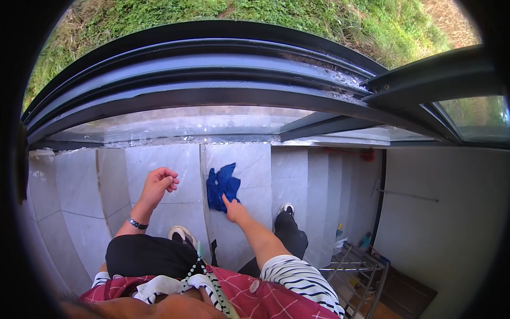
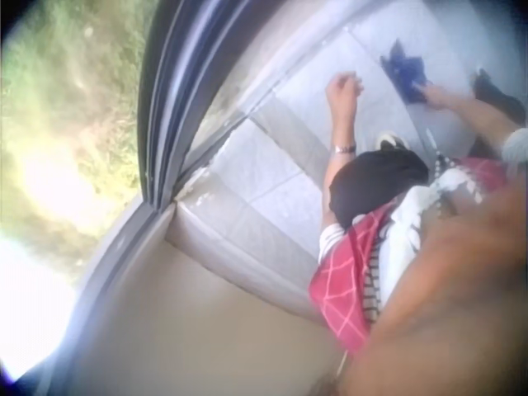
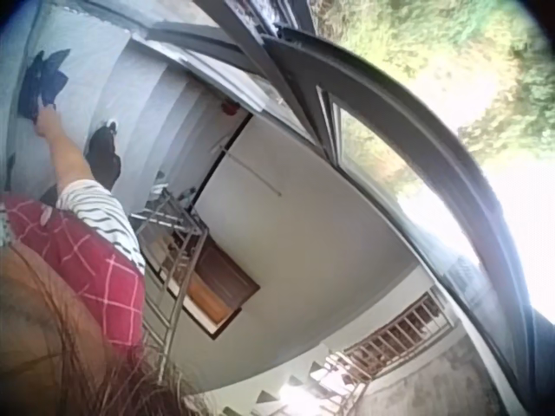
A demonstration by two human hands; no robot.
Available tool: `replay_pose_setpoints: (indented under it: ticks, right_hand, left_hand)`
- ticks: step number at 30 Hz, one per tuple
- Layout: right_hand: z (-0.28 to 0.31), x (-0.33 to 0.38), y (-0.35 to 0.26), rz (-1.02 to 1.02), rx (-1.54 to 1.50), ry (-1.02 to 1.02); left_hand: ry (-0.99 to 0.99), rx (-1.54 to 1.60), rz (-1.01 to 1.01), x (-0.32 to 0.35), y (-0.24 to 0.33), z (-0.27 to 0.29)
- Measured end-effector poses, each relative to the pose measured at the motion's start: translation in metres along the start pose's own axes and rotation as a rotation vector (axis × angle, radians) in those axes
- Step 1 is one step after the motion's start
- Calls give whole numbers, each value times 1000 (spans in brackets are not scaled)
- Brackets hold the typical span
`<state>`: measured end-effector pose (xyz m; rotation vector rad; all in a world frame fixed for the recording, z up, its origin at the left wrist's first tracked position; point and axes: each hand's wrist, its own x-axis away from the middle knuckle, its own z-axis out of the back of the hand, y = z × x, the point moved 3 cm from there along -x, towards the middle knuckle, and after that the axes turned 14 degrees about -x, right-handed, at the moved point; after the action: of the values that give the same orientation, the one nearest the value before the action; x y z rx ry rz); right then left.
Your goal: The person wipes the window frame and glass with a blue cloth, then dips the cloth into a bucket of water and wrings it out. They continue wiping the window frame and glass, focusing on the edges and corners.
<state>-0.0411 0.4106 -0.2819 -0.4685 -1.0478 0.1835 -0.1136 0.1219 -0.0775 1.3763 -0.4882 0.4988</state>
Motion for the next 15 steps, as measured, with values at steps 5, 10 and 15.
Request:
replay_pose_setpoints:
  ticks: [5,10,15]
  right_hand:
    - [-28,47,25,-44,60,-420]
    - [36,46,8,180,-498,-255]
    - [125,-20,-56,332,-804,300]
  left_hand:
    - [-8,19,23,4,-14,5]
    - [-4,61,33,9,-21,10]
    - [15,45,32,9,-22,18]
